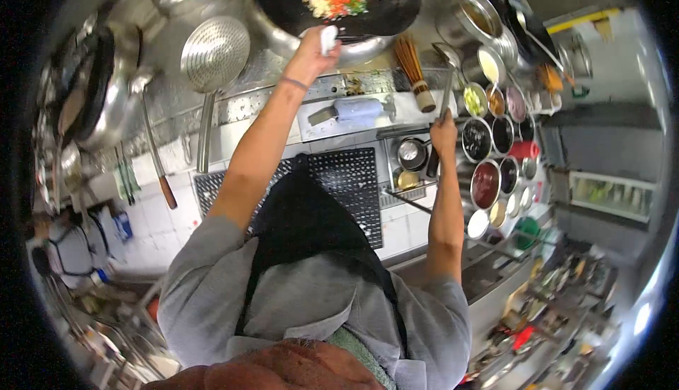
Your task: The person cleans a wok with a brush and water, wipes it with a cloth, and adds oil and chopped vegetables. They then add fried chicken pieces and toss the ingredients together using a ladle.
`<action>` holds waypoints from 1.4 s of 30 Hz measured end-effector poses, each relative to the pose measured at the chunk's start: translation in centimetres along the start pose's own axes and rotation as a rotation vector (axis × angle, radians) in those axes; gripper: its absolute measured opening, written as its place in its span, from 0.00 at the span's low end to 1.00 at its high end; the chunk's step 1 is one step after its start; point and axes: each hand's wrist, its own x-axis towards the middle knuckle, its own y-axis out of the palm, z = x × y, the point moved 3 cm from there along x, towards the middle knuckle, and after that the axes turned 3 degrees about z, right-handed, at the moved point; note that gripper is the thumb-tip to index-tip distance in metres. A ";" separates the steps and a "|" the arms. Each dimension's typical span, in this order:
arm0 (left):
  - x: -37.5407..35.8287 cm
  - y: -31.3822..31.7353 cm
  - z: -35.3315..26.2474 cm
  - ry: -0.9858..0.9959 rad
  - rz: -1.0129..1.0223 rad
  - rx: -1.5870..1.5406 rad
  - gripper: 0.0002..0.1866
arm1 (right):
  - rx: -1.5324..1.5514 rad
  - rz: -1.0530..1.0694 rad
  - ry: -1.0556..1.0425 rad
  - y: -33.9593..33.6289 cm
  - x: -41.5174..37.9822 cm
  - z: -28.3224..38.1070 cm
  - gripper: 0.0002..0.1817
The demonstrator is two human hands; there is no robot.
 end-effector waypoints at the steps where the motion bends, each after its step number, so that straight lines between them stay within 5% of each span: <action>1: 1.5 -0.1 -0.1 0.035 -0.010 0.022 0.07 | 0.200 0.134 0.211 -2.5 0.6 3.1 0.29; 2: 2.5 0.2 -0.3 0.038 0.029 0.070 0.07 | 0.397 0.261 0.445 -5.1 0.3 7.0 0.27; 5: 2.9 1.3 -1.0 0.007 -0.140 0.113 0.08 | 0.503 0.131 0.113 -6.5 0.4 7.5 0.24; 9: 3.0 0.8 -0.7 0.043 -0.089 0.082 0.09 | 0.946 0.261 0.246 -10.6 0.5 21.4 0.21; 13: 2.9 0.9 -0.5 0.070 -0.113 0.083 0.10 | 1.096 0.696 0.270 -9.9 6.0 26.1 0.15; 17: 2.5 1.1 -0.2 0.081 -0.146 0.109 0.11 | 0.882 0.871 0.276 -4.3 12.7 25.9 0.11; 20: 3.2 0.8 -0.5 0.096 -0.154 0.077 0.12 | 0.811 0.740 0.060 -4.2 12.7 27.9 0.09; 25: 3.9 0.3 -0.2 0.152 -0.187 0.027 0.12 | 0.927 0.985 0.126 -5.3 13.1 26.6 0.12; 29: 3.7 0.5 -0.2 0.169 -0.208 0.040 0.11 | 0.803 0.638 0.004 -2.6 17.4 25.0 0.09; 32: 3.8 0.5 0.3 0.183 -0.201 0.017 0.12 | 0.882 0.687 -0.016 -1.0 19.5 25.9 0.11; 35: 3.5 1.0 0.5 0.172 -0.206 0.090 0.11 | 1.152 1.033 0.166 0.6 20.1 25.0 0.08; 38: 3.1 1.5 0.3 0.116 -0.185 0.111 0.10 | 0.996 1.280 0.198 -3.4 17.8 21.1 0.10; 42: 3.7 1.1 0.5 0.072 -0.137 0.061 0.09 | 0.736 0.885 -0.007 -6.8 16.1 19.8 0.16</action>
